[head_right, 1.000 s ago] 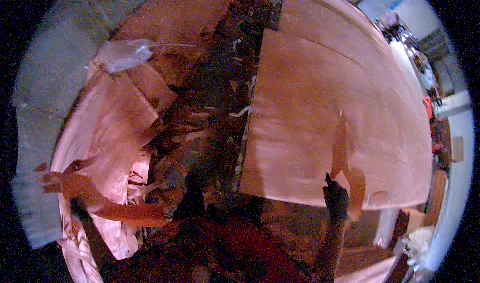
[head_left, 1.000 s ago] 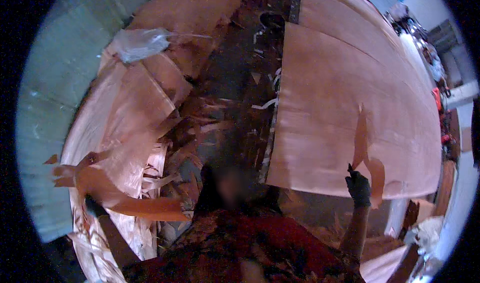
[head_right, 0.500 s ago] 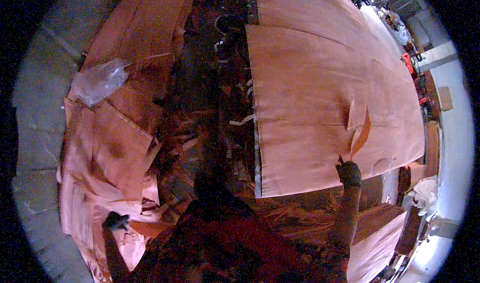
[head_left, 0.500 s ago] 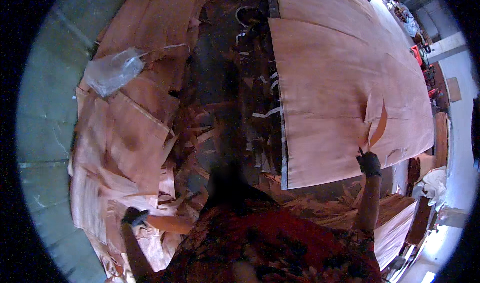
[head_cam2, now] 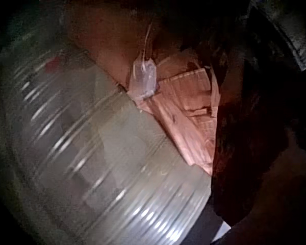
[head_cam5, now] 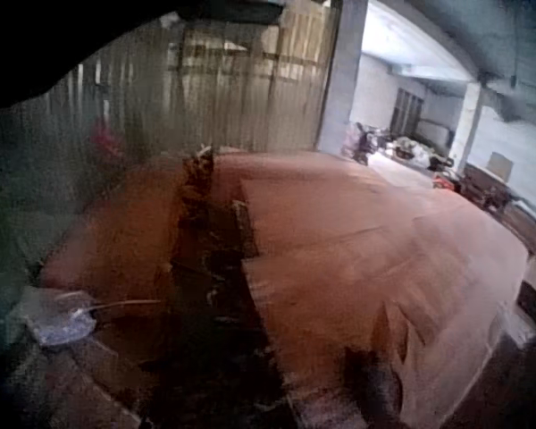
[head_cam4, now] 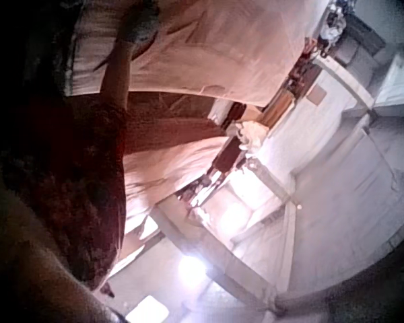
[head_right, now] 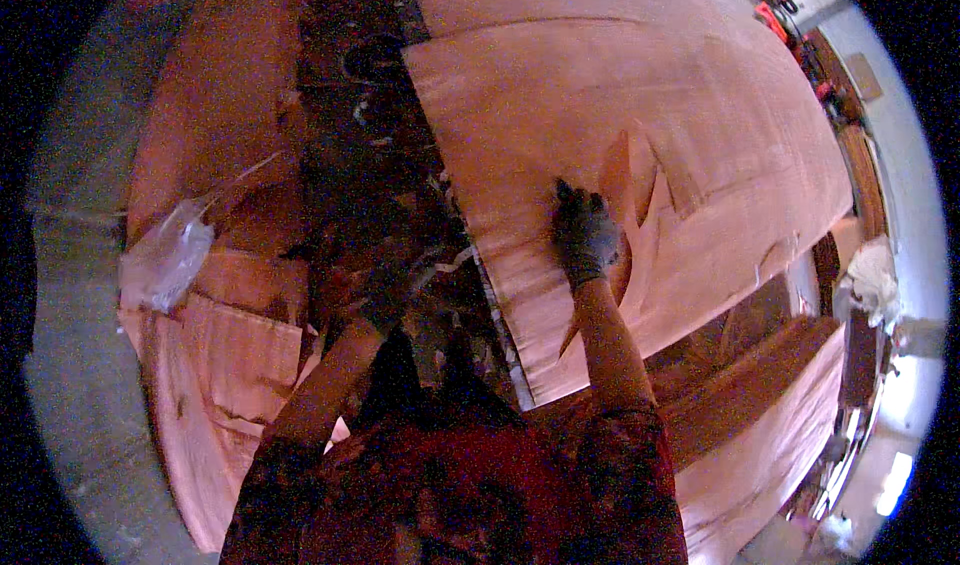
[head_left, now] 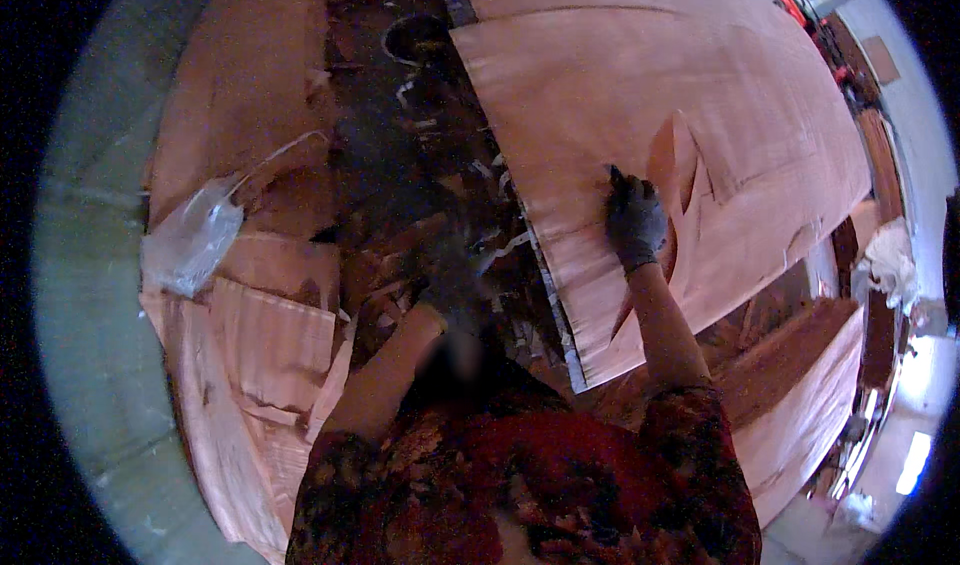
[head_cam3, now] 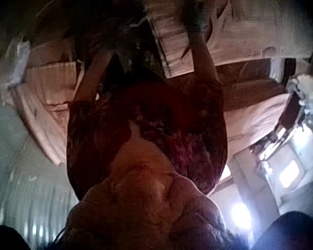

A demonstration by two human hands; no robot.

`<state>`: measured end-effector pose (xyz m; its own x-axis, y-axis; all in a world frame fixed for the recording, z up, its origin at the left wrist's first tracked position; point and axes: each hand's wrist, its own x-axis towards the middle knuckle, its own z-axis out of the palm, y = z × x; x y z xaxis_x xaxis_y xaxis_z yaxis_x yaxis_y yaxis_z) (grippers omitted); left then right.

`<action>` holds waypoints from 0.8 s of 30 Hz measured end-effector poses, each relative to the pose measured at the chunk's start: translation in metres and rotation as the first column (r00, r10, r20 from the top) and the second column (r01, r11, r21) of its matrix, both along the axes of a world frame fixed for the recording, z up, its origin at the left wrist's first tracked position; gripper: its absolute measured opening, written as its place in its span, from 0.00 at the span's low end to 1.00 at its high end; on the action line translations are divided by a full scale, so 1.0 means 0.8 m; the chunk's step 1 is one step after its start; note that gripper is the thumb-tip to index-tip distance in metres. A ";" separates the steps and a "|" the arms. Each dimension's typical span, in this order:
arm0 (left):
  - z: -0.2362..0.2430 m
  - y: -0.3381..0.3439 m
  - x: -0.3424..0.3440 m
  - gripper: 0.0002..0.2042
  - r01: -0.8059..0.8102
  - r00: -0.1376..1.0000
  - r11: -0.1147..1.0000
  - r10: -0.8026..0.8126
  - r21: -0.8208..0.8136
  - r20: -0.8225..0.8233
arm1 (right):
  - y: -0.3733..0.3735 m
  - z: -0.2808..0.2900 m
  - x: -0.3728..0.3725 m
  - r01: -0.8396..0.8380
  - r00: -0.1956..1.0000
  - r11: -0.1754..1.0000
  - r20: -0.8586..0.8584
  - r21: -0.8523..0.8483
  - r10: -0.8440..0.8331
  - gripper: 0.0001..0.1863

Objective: The person applies thin wood veneer sheets to a large flat panel, smoothing them by hand and trimming excess with a utility knife. They use small pieces of tape to secure the veneer edges and continue layering sheets across the surface.

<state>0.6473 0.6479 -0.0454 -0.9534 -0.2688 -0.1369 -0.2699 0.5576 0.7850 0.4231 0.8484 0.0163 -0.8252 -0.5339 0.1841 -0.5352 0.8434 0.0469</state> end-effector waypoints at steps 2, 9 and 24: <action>0.002 0.005 -0.043 0.27 -0.021 0.998 0.948 0.040 0.318 -0.055 | -0.004 -0.007 0.004 0.078 0.997 0.997 0.025 -0.013 -0.077 0.18; 0.013 0.001 -0.102 0.33 0.044 0.996 0.804 0.008 0.593 -0.085 | -0.005 -0.018 0.002 0.120 0.993 0.991 0.000 -0.066 -0.120 0.17; 0.056 -0.062 -0.071 0.18 -0.263 0.937 0.123 0.270 0.957 0.222 | -0.010 -0.006 0.005 0.187 0.955 0.966 -0.197 -0.178 -0.221 0.13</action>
<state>0.5908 0.5979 -0.0008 -0.8541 -0.1599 -0.4949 -0.2179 -0.7540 0.6197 0.4274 0.8401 0.0113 -0.8460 -0.3086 0.4348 -0.3427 0.9395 0.0001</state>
